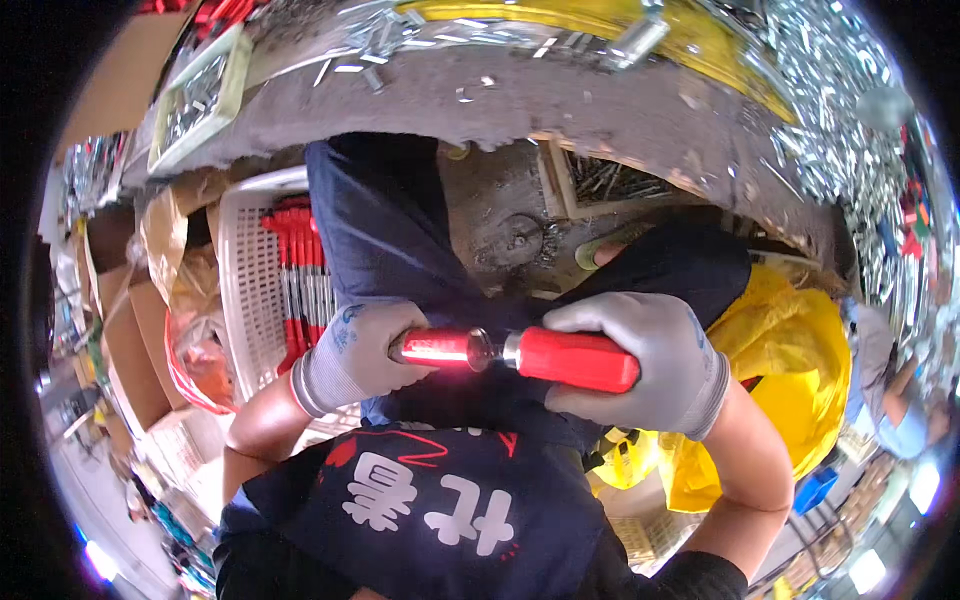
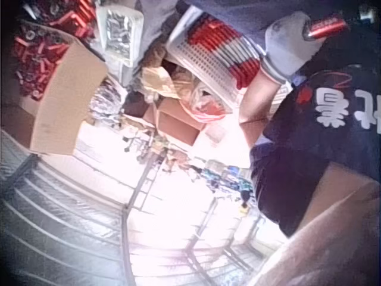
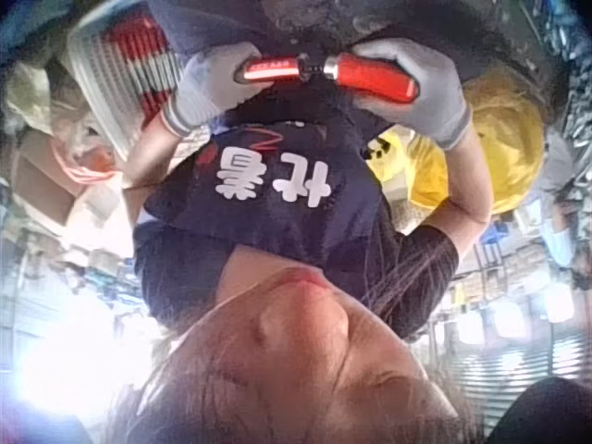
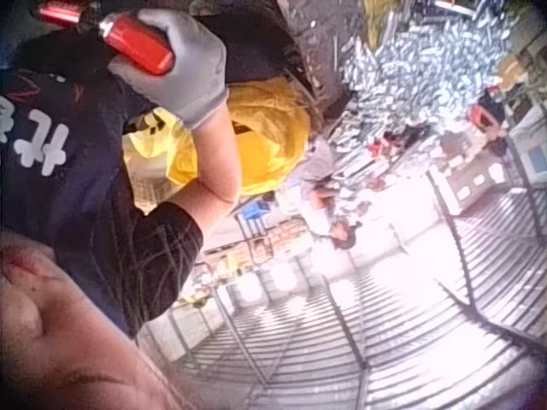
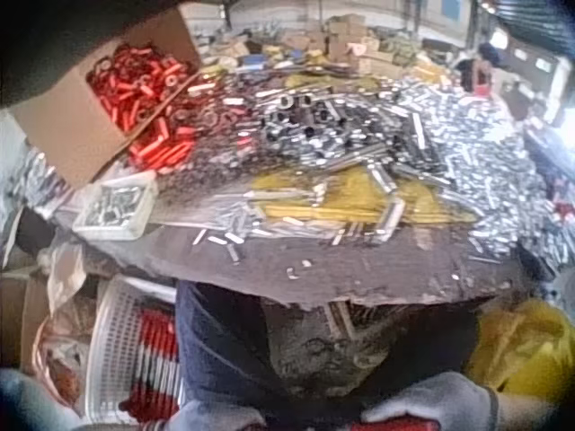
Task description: Assembling red and silver metal hardware components by hand at a factory workbench.
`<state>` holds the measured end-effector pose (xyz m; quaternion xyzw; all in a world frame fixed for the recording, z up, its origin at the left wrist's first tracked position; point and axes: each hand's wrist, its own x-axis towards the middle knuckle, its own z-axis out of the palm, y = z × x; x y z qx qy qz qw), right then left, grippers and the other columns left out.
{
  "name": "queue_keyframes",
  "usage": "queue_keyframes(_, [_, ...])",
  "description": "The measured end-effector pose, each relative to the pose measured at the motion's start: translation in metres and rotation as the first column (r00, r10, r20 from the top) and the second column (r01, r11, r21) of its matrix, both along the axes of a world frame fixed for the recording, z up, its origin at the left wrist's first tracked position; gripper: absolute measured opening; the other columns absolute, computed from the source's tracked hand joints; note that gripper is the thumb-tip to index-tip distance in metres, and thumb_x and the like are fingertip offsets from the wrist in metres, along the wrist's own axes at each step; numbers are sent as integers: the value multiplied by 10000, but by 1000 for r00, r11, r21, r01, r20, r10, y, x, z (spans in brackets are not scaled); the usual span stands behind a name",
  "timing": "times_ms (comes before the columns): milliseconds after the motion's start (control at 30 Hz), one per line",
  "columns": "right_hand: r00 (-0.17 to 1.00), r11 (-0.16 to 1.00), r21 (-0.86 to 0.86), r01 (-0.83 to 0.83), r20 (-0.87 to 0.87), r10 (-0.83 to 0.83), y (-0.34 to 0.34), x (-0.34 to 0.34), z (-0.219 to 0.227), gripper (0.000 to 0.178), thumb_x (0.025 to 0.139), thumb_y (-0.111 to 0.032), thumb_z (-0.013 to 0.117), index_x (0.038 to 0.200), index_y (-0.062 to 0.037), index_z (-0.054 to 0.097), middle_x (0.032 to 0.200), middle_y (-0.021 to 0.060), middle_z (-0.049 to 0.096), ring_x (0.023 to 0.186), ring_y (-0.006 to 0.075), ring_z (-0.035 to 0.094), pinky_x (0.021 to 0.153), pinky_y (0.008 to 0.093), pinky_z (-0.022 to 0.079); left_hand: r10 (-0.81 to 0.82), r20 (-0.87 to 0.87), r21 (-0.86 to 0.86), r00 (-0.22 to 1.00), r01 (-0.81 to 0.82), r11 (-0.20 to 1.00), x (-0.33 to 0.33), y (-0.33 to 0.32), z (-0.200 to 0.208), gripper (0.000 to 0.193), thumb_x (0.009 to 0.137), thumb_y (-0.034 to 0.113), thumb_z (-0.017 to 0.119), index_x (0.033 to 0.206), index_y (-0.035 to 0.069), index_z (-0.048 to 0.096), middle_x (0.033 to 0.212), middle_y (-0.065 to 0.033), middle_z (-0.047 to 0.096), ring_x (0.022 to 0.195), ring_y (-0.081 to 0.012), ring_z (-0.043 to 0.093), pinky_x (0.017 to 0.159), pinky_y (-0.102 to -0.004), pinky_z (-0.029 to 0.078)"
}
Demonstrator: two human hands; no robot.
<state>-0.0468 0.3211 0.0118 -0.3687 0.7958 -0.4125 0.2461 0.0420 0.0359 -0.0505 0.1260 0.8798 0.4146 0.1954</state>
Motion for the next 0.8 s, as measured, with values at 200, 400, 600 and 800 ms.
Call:
queue_keyframes(200, [702, 937, 147, -317, -629, 336, -51, -17, 22, 293, 614, -193, 703, 906, -195, 676, 754, -53, 561, 744, 161, 532, 961, 487, 402, -223, 317, 220, 922, 157, 963, -13, -24, 8, 364, 710, 320, 785, 807, 25, 596, 652, -122, 586, 610, -267, 607, 563, -346, 448])
queue_keyframes(400, [587, 934, 50, -353, -766, 263, -68, -6, 31, 323, 570, -197, 685, 889, -238, 664, 794, -83, 592, 789, 139, 523, 954, 623, 368, -500, 611, 499, 614, 191, 845, -29, -34, 19, 335, 734, 300, 783, 842, 22, 630, 667, -42, 606, 630, -91, 567, 572, -261, 452])
queue_keyframes(600, [-58, 696, 140, -705, -988, 141, -91, -33, 45, 268, 529, -183, 738, 774, -235, 644, 676, -130, 563, 659, 33, 542, 685, 330, 418, -645, 576, 626, 502, 236, 743, -36, -33, 18, 305, 755, 296, 776, 833, 34, 640, 655, -30, 613, 612, -88, 571, 561, -263, 451])
queue_keyframes(800, [525, 913, 122, -390, -785, 329, -71, -17, 49, 354, 525, -190, 702, 875, -163, 657, 745, 9, 534, 690, 196, 518, 685, 390, 526, -344, 362, 239, 866, 271, 933, -34, -38, 48, 329, 760, 325, 702, 791, 14, 598, 645, -102, 596, 615, -235, 607, 582, -348, 445])
